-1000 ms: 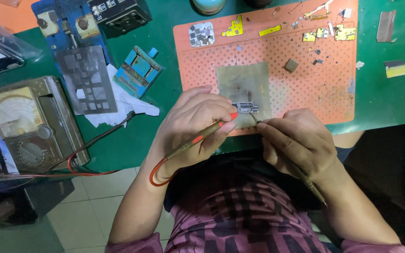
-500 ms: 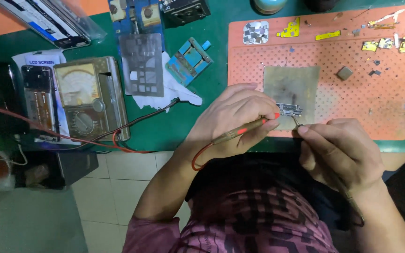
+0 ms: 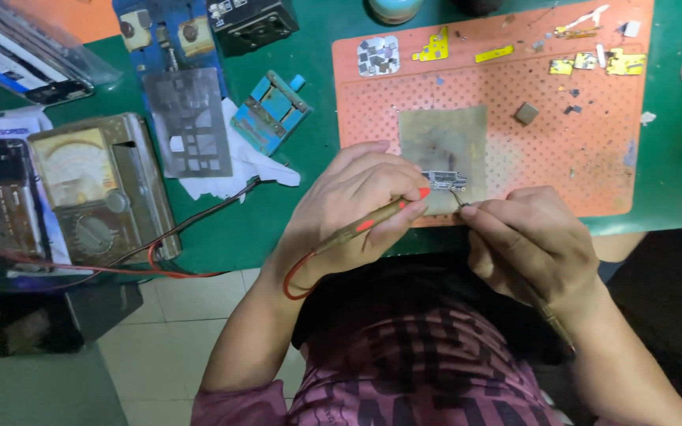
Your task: Soldering and cleaning components on a mobile phone circuit board at a repair bench.
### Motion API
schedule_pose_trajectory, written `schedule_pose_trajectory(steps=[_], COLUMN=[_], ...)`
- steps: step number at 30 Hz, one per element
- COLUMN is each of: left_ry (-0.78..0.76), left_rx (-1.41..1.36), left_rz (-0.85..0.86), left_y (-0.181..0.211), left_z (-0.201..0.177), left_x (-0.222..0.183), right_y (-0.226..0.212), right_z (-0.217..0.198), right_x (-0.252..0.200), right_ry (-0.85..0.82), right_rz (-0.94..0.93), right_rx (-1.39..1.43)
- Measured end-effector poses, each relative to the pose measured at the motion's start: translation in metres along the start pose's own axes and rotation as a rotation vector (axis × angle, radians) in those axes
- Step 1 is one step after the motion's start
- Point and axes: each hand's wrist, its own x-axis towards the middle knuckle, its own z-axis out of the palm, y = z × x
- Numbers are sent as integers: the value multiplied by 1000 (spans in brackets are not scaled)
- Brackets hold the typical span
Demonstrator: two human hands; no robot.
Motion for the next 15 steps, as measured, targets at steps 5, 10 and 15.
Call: schedule_pose_trajectory(steps=[5,10,15], left_ry=[-2,-10,-10], left_rx=[17,40,45], left_rz=[-9,-27,-27], left_y=[0,-1,-4], left_z=[1,3,5], left_x=[0,1,-1], right_y=[1,2,-3], right_z=[-1,-1,-6], right_x=[3,5,10], right_ry=[29,11,-53], right_rz=[-14,-21,73], right_rx=[-2,12,67])
